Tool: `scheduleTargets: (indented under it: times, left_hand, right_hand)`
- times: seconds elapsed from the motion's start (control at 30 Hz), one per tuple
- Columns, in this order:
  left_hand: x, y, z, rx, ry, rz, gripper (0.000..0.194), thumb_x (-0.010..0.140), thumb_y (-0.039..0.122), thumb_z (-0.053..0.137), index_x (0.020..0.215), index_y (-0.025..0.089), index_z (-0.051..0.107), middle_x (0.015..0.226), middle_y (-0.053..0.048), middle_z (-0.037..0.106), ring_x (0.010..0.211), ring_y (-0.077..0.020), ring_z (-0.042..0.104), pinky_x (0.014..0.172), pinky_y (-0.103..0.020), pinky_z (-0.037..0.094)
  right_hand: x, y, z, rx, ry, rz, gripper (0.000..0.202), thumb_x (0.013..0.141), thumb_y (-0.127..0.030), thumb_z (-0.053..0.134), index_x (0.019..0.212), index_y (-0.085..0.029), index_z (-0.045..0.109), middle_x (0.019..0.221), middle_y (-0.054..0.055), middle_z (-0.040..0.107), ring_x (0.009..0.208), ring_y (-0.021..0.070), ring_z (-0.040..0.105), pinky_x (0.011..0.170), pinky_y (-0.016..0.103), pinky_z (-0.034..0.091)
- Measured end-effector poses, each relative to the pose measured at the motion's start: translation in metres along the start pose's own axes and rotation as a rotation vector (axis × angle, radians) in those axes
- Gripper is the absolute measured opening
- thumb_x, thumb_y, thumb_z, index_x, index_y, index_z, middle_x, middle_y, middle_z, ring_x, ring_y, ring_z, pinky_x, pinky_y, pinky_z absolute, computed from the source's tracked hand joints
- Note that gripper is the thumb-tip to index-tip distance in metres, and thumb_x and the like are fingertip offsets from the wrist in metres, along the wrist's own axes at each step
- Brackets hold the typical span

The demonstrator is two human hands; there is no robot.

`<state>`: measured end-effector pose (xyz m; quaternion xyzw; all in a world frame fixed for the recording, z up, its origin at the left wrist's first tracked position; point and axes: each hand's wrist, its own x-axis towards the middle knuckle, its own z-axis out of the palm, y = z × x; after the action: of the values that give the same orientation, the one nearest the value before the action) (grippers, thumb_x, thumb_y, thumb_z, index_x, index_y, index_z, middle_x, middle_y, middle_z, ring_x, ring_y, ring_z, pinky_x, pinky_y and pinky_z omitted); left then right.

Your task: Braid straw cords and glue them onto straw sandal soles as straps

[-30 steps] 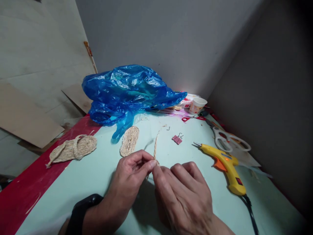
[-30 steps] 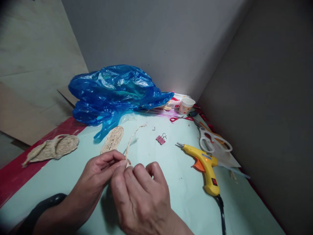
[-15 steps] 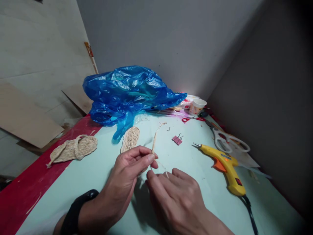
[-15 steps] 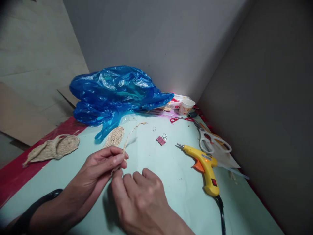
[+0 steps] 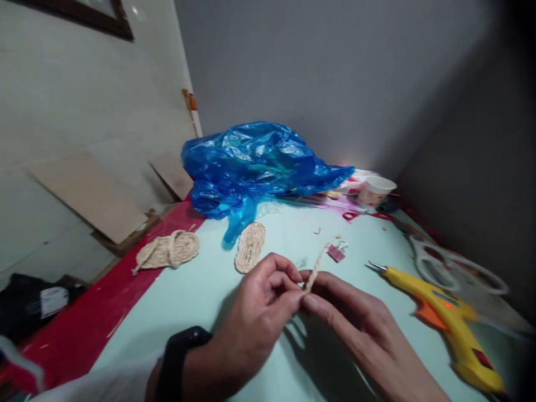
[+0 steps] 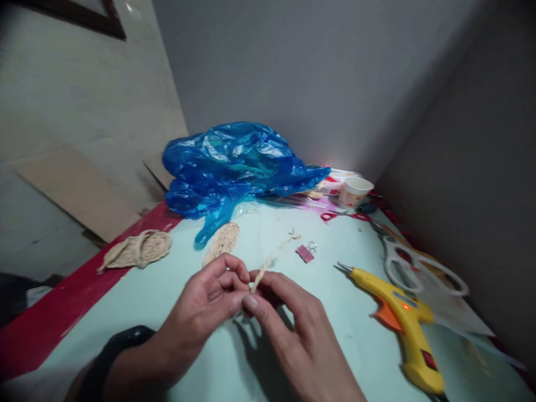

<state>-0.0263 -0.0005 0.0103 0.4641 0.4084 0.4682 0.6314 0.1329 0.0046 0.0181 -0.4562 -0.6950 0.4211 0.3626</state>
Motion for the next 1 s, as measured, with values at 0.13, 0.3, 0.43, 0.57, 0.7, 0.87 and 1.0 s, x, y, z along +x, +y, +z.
scheduleTargets:
  times: [0.13, 0.3, 0.43, 0.57, 0.7, 0.87, 1.0]
  left_hand:
    - [-0.001, 0.002, 0.000, -0.015, -0.006, 0.003, 0.014, 0.085, 0.018, 0.058, 0.090, 0.020, 0.046, 0.075, 0.003, 0.056, 0.075, -0.0124, 0.055, 0.076, -0.029, 0.042]
    - [-0.001, -0.001, -0.003, -0.105, -0.043, 0.003, 0.016, 0.084, 0.019, 0.060, 0.091, 0.019, 0.046, 0.077, 0.002, 0.056, 0.074, -0.0124, 0.056, 0.075, -0.029, 0.041]
    - [0.001, -0.006, -0.003, -0.164, -0.086, 0.003, 0.015, 0.085, 0.020, 0.059, 0.092, 0.019, 0.045, 0.078, 0.002, 0.057, 0.074, -0.0115, 0.056, 0.074, -0.028, 0.041]
    - [-0.002, -0.010, 0.000, 0.065, -0.043, 0.015, 0.010, 0.086, 0.017, 0.054, 0.090, 0.021, 0.046, 0.081, 0.001, 0.056, 0.078, -0.0138, 0.057, 0.072, -0.028, 0.042]
    - [-0.006, -0.013, 0.000, 0.642, 0.091, 0.155, 0.008, 0.088, 0.013, 0.051, 0.088, 0.021, 0.053, 0.085, -0.001, 0.061, 0.083, -0.0169, 0.057, 0.076, -0.032, 0.042]
    - [-0.005, -0.018, -0.008, 0.984, 0.115, 0.678, 0.018, 0.089, 0.005, 0.051, 0.090, 0.018, 0.063, 0.079, -0.003, 0.062, 0.078, -0.0174, 0.055, 0.073, -0.033, 0.043]
    - [-0.002, -0.019, -0.013, 1.099, 0.154, 0.940, 0.023, 0.082, -0.003, 0.056, 0.093, 0.013, 0.067, 0.078, -0.006, 0.061, 0.074, -0.0165, 0.052, 0.065, -0.031, 0.041]
  right_hand:
    - [0.002, 0.013, -0.006, -0.078, 0.065, -0.170, 0.012, 0.084, -0.033, 0.065, 0.090, -0.028, 0.074, 0.090, 0.003, 0.073, 0.077, 0.0200, 0.069, 0.066, 0.024, 0.057]
    - [0.003, 0.036, -0.008, 0.067, 0.094, -0.236, 0.015, 0.077, -0.025, 0.073, 0.091, -0.028, 0.078, 0.091, 0.006, 0.075, 0.081, 0.0248, 0.072, 0.070, 0.027, 0.061]
    - [0.000, 0.031, -0.005, -0.046, 0.139, -0.241, 0.010, 0.082, -0.027, 0.068, 0.088, -0.026, 0.076, 0.090, 0.005, 0.074, 0.080, 0.0211, 0.071, 0.069, 0.023, 0.060]
    - [-0.005, 0.019, 0.002, -0.214, 0.137, -0.194, 0.011, 0.089, -0.030, 0.059, 0.088, -0.023, 0.067, 0.086, 0.003, 0.071, 0.073, 0.0157, 0.068, 0.066, 0.020, 0.055]
    - [-0.011, 0.019, 0.007, -0.204, 0.138, -0.128, 0.014, 0.092, -0.034, 0.053, 0.090, -0.023, 0.063, 0.083, 0.001, 0.067, 0.070, 0.0139, 0.063, 0.062, 0.019, 0.050]
    - [-0.009, 0.018, 0.008, -0.097, 0.111, -0.045, 0.018, 0.093, -0.035, 0.052, 0.086, -0.020, 0.060, 0.078, 0.001, 0.063, 0.067, 0.0136, 0.057, 0.062, 0.022, 0.047]
    - [-0.003, 0.013, 0.009, 0.123, 0.142, 0.077, 0.020, 0.088, -0.036, 0.057, 0.078, -0.019, 0.058, 0.071, 0.000, 0.058, 0.065, 0.0127, 0.052, 0.059, 0.022, 0.044]
